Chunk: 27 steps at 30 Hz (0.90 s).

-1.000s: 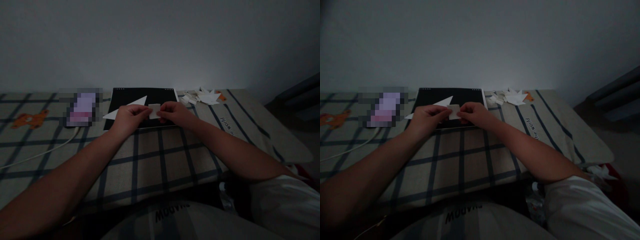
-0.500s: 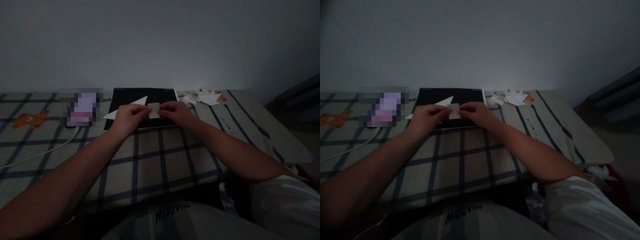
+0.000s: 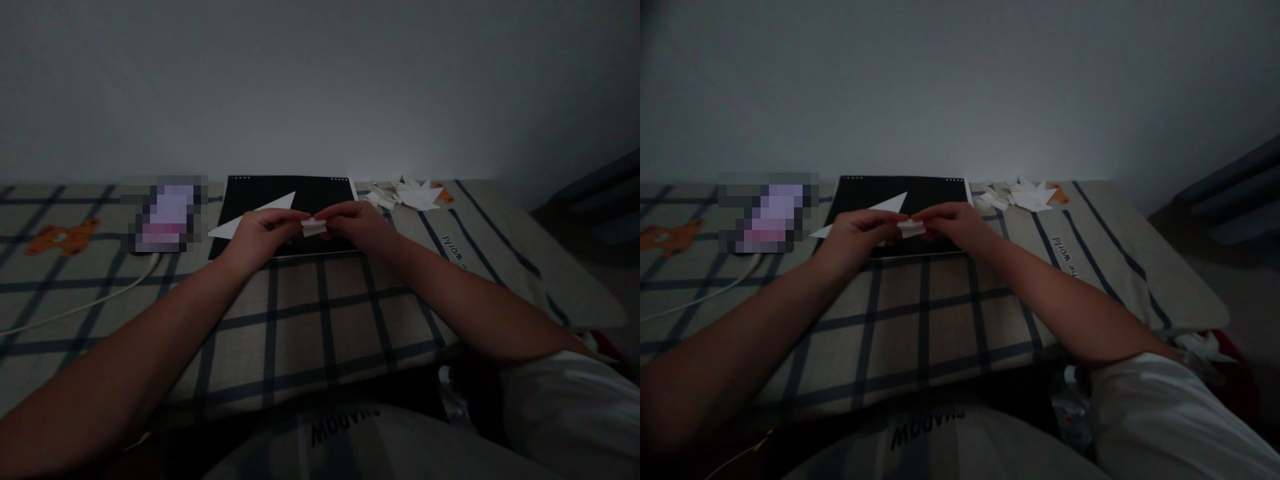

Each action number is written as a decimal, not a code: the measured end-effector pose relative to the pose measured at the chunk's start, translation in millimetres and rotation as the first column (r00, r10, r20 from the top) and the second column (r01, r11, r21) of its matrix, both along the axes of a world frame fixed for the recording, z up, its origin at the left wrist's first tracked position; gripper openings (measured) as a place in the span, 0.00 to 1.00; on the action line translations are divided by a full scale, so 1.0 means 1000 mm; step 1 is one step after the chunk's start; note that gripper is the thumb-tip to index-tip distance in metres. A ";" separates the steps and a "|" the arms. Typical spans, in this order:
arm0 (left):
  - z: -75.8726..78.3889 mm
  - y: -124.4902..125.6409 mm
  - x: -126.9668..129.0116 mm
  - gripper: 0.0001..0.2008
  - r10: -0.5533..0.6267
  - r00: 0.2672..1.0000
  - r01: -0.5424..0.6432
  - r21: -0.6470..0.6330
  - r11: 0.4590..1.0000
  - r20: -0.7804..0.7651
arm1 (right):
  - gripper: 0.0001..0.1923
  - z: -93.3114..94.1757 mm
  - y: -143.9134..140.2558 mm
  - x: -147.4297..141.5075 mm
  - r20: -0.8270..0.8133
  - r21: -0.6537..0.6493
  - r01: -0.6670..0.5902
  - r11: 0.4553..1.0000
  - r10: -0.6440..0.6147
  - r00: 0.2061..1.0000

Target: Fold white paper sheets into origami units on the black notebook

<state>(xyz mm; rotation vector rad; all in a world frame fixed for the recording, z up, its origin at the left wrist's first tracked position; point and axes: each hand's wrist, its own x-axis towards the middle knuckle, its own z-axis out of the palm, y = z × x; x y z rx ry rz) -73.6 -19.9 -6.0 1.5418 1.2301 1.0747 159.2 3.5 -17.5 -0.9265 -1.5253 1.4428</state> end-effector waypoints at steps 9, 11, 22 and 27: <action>-0.001 0.001 0.003 0.18 -0.058 0.998 0.058 -0.103 0.993 -0.003 | 0.09 0.008 -0.007 0.003 0.225 0.382 -0.018 0.924 -0.074 0.971; -0.001 0.000 0.003 0.17 -0.051 0.999 0.051 -0.100 0.994 0.001 | 0.12 0.003 -0.005 0.004 0.219 0.392 -0.022 0.920 -0.070 0.973; -0.001 -0.001 0.005 0.17 0.056 0.997 -0.054 -0.039 0.998 0.045 | 0.24 -0.002 -0.001 -0.001 0.170 0.172 -0.086 0.981 0.056 0.984; -0.002 -0.001 0.006 0.19 -0.040 0.999 0.040 -0.071 0.997 -0.007 | 0.24 0.001 -0.002 0.000 0.198 0.235 -0.083 0.968 0.036 0.980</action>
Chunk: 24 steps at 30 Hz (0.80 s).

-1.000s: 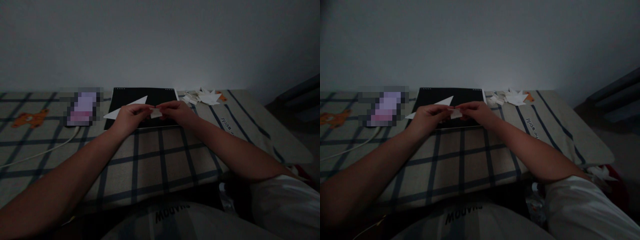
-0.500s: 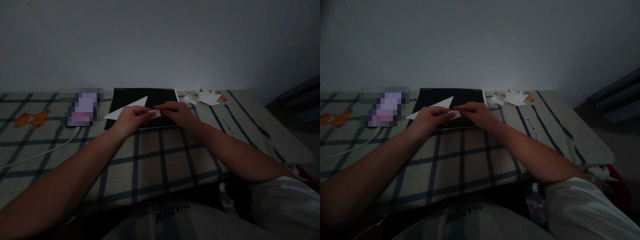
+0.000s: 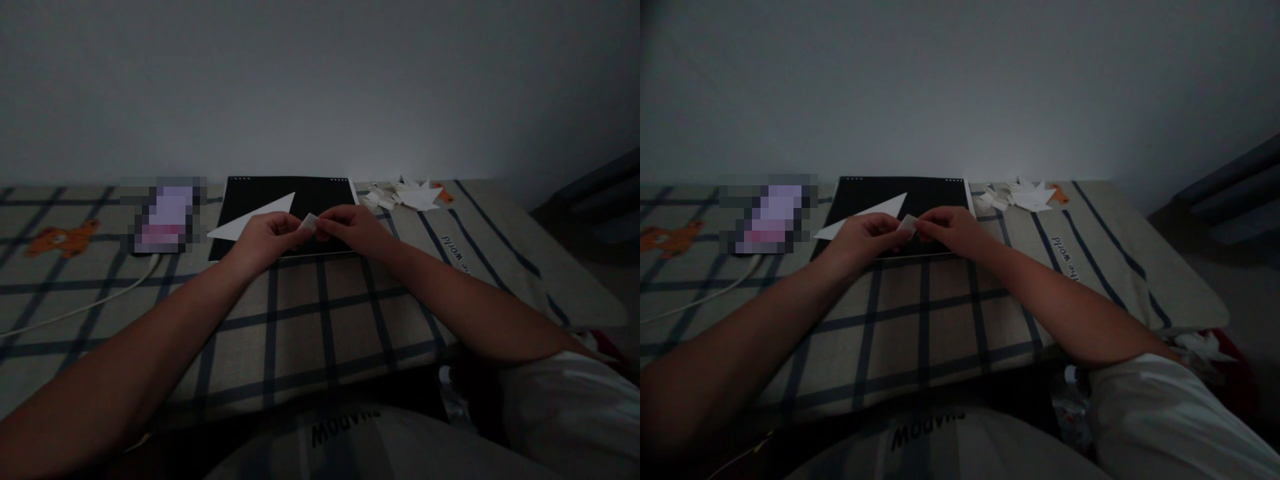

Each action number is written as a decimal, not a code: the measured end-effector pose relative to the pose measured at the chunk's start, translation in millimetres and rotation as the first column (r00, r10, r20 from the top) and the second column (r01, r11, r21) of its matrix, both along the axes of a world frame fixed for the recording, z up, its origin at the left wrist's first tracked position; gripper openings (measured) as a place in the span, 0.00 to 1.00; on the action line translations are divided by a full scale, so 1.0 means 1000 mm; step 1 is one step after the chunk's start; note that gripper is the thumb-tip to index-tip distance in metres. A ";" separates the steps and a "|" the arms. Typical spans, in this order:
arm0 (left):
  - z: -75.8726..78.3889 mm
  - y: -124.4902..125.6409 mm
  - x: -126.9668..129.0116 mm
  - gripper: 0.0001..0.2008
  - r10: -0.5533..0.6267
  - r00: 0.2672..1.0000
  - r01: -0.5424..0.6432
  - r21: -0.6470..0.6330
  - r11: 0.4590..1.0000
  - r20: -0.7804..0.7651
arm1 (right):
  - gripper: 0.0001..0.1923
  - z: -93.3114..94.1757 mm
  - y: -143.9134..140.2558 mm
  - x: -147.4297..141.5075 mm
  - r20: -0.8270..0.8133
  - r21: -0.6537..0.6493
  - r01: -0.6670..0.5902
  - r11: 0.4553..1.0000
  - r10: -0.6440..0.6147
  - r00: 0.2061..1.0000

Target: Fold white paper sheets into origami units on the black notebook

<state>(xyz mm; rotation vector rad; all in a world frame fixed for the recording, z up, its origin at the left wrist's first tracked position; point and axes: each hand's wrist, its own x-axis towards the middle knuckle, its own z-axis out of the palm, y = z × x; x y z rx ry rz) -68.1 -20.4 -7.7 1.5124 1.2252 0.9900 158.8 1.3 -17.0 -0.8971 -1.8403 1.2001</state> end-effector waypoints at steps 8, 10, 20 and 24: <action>0.004 -0.003 -0.001 0.15 -0.019 1.000 0.019 0.019 1.000 -0.007 | 0.22 0.000 -0.002 0.002 0.116 0.088 -0.083 0.993 0.073 0.991; 0.005 -0.004 -0.002 0.13 -0.017 1.000 0.017 0.010 1.000 -0.018 | 0.20 0.000 -0.003 0.002 0.113 0.092 -0.077 0.993 0.066 0.991; 0.008 -0.004 0.002 0.09 0.053 0.997 -0.053 0.000 0.999 -0.057 | 0.18 -0.002 -0.002 0.002 0.153 0.124 -0.062 0.990 0.042 0.987; 0.008 -0.005 0.002 0.08 0.063 0.995 -0.063 0.003 0.998 -0.077 | 0.18 0.001 -0.004 0.002 0.175 0.160 -0.072 0.984 0.044 0.984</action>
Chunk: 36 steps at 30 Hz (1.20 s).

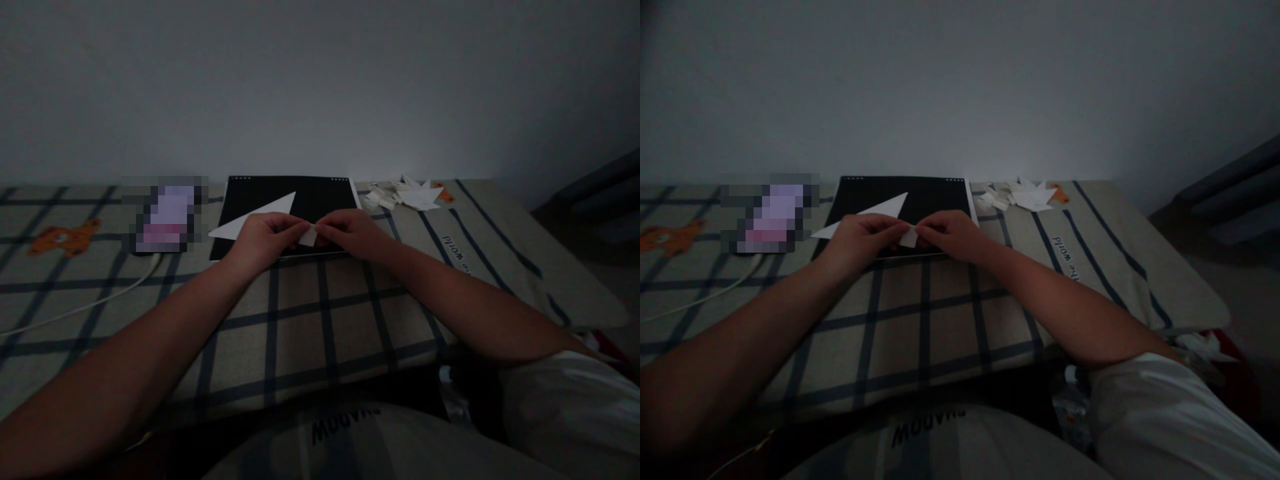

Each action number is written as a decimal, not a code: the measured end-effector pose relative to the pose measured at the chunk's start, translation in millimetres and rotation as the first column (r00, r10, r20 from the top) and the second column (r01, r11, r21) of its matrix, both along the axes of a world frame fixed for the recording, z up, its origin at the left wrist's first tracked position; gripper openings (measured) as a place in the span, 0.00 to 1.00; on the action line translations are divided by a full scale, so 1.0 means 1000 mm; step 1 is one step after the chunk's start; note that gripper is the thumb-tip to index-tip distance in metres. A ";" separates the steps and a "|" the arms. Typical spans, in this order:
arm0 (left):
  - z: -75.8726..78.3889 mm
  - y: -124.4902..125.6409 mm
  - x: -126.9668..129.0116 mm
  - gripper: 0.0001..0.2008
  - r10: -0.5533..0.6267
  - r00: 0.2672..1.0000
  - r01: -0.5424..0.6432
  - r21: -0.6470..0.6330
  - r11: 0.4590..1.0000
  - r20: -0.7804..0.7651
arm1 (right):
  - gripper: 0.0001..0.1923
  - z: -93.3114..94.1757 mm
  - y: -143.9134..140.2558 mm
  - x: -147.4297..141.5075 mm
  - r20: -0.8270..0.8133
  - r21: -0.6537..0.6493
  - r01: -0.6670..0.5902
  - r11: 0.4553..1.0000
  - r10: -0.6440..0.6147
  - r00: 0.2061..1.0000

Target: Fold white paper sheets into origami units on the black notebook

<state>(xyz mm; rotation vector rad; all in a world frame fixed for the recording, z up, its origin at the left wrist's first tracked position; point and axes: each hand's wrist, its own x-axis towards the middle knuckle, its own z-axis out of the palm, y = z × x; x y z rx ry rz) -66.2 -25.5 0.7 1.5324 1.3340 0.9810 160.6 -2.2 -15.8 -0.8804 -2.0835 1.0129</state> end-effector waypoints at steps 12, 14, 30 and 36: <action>-0.007 0.001 -0.003 0.16 -0.032 0.999 0.031 0.035 0.999 0.028 | 0.17 0.002 -0.002 0.001 -0.039 0.034 0.027 0.999 -0.026 0.999; -0.006 0.001 -0.003 0.18 -0.043 0.999 0.043 0.020 0.999 0.018 | 0.18 0.002 -0.002 0.002 -0.068 0.022 0.063 0.998 -0.061 0.996; -0.001 -0.002 -0.004 0.12 -0.069 0.978 0.097 0.137 0.986 -0.198 | 0.14 0.000 -0.001 -0.002 -0.118 -0.028 0.069 0.997 -0.072 0.990; -0.003 0.001 -0.007 0.12 -0.073 0.985 0.094 0.125 0.988 -0.159 | 0.13 -0.005 0.004 -0.003 -0.177 -0.094 0.083 0.992 -0.099 0.979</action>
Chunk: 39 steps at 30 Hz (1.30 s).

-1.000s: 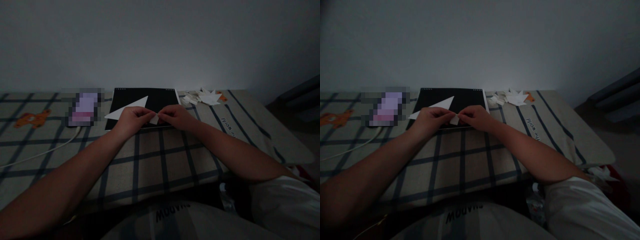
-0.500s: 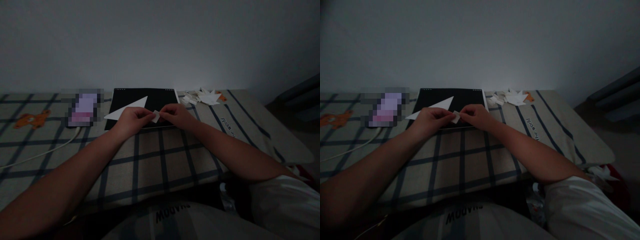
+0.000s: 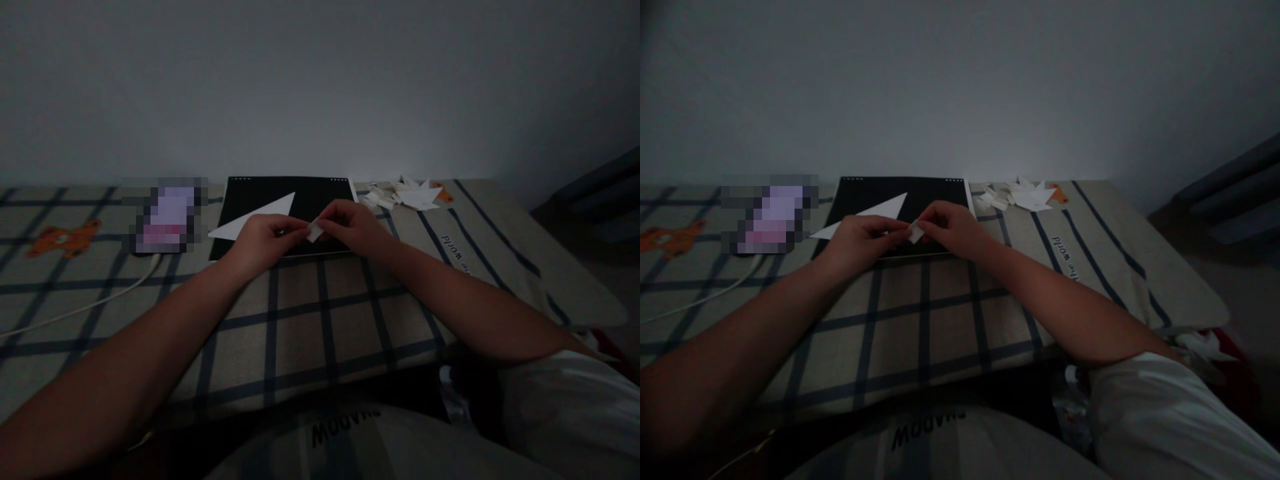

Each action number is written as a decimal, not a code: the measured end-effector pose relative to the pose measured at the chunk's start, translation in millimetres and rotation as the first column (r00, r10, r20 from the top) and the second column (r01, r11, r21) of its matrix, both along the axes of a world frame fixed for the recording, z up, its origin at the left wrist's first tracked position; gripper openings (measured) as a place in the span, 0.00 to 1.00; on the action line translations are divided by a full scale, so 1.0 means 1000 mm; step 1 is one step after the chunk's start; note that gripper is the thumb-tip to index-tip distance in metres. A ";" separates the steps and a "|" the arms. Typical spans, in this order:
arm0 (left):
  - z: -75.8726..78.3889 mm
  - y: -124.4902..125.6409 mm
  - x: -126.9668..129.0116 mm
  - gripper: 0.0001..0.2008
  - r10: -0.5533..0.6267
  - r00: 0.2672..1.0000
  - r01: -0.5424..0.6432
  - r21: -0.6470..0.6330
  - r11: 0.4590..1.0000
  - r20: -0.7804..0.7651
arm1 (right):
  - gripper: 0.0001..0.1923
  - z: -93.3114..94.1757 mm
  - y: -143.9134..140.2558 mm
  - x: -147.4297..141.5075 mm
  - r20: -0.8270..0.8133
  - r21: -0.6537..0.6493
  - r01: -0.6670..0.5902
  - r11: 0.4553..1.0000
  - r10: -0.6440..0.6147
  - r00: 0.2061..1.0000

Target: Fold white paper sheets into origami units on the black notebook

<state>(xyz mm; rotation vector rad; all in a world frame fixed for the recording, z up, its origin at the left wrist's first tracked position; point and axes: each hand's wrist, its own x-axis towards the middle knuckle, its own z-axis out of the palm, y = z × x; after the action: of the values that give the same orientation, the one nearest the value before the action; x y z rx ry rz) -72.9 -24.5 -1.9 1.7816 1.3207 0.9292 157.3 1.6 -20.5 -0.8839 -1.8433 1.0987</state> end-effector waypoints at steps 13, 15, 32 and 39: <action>-0.004 -0.003 0.005 0.12 0.034 0.999 -0.028 0.136 0.990 -0.041 | 0.11 0.011 0.000 0.004 0.185 0.210 0.035 0.977 -0.074 0.980; -0.004 -0.004 0.005 0.12 0.046 0.998 -0.038 0.165 0.986 -0.042 | 0.10 0.010 0.000 0.003 0.189 0.185 0.030 0.982 -0.065 0.980; -0.006 0.003 -0.002 0.20 -0.014 0.998 0.026 0.176 0.984 -0.069 | 0.05 0.003 0.000 0.005 0.219 0.251 -0.026 0.968 -0.031 0.975; -0.007 0.005 0.000 0.12 0.061 0.995 -0.066 0.056 0.996 0.082 | 0.07 -0.002 -0.002 0.005 0.360 0.568 -0.143 0.811 -0.088 0.929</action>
<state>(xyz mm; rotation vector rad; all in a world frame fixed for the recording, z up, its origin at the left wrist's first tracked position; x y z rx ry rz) -72.8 -19.6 -9.0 1.7359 1.3180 1.0739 162.2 -0.4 -22.6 -0.7149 -2.3284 0.3165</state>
